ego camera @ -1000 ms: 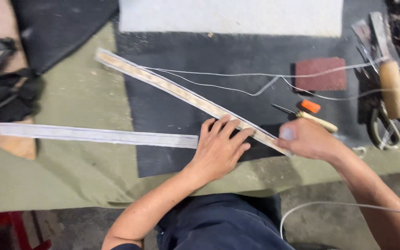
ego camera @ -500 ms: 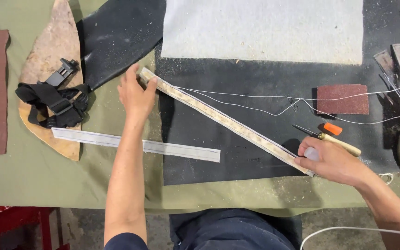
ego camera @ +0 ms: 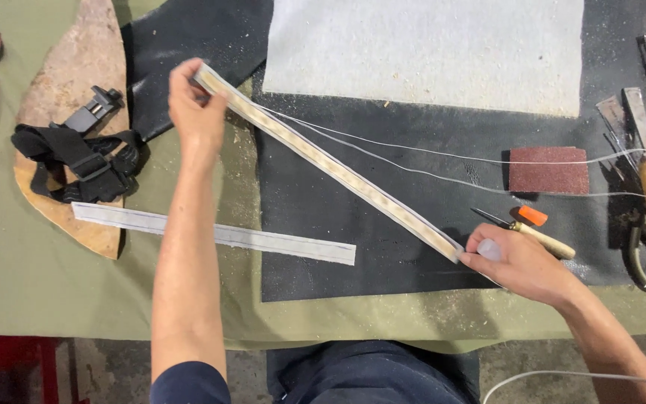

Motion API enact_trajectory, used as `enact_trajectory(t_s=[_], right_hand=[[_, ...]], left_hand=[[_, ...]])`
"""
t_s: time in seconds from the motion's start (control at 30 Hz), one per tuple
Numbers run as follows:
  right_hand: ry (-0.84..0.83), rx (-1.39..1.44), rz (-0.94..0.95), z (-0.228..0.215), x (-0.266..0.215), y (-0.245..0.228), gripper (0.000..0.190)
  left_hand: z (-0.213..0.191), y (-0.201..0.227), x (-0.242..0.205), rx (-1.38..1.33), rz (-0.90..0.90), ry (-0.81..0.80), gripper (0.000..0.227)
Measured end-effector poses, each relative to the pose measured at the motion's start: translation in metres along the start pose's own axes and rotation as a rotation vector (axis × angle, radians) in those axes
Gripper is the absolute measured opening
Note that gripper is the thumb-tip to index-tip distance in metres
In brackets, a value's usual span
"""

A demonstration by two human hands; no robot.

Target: Applying glue to a stiffener strip and pressing it down on a workbench in a leather goods workshop

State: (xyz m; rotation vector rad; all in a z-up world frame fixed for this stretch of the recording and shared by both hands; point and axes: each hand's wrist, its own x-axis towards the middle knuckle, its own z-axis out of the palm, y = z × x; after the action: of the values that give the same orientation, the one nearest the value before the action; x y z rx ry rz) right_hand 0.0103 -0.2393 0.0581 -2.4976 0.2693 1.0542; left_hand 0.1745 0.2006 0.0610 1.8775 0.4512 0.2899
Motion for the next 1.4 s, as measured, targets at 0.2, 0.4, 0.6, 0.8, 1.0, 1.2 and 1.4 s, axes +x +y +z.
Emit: enact_trajectory(t_s=[0.2,0.4,0.6,0.8,1.0,1.2,1.4], right_hand=[[0.065,0.04,-0.098,0.005,0.001,-0.02,0.016],[0.122,0.122,-0.134,0.009,0.003,-0.029,0.021],[0.148,0.141,-0.138,0.011,0.011,-0.029,0.022],[0.096,0.144,-0.128,0.008,0.016,-0.027,0.02],[0.07,0.225,-0.183,0.005,0.015,-0.027,0.018],[0.047,0.255,-0.252,-0.007,0.01,-0.034,0.015],[-0.012,0.299,-0.318,-0.012,0.008,-0.03,0.015]], left_hand=[[0.019,-0.035,-0.045,0.446,0.677,0.11,0.057],[0.086,-0.066,-0.175,0.482,0.935,-0.469,0.03],[0.107,-0.065,-0.205,0.583,1.037,-0.588,0.036],[0.112,-0.059,-0.22,0.643,1.087,-0.595,0.036],[0.119,-0.033,-0.232,0.669,1.036,-0.627,0.038],[0.142,-0.044,-0.245,0.663,0.923,-0.575,0.049],[0.148,-0.046,-0.249,0.593,0.902,-0.551,0.04]])
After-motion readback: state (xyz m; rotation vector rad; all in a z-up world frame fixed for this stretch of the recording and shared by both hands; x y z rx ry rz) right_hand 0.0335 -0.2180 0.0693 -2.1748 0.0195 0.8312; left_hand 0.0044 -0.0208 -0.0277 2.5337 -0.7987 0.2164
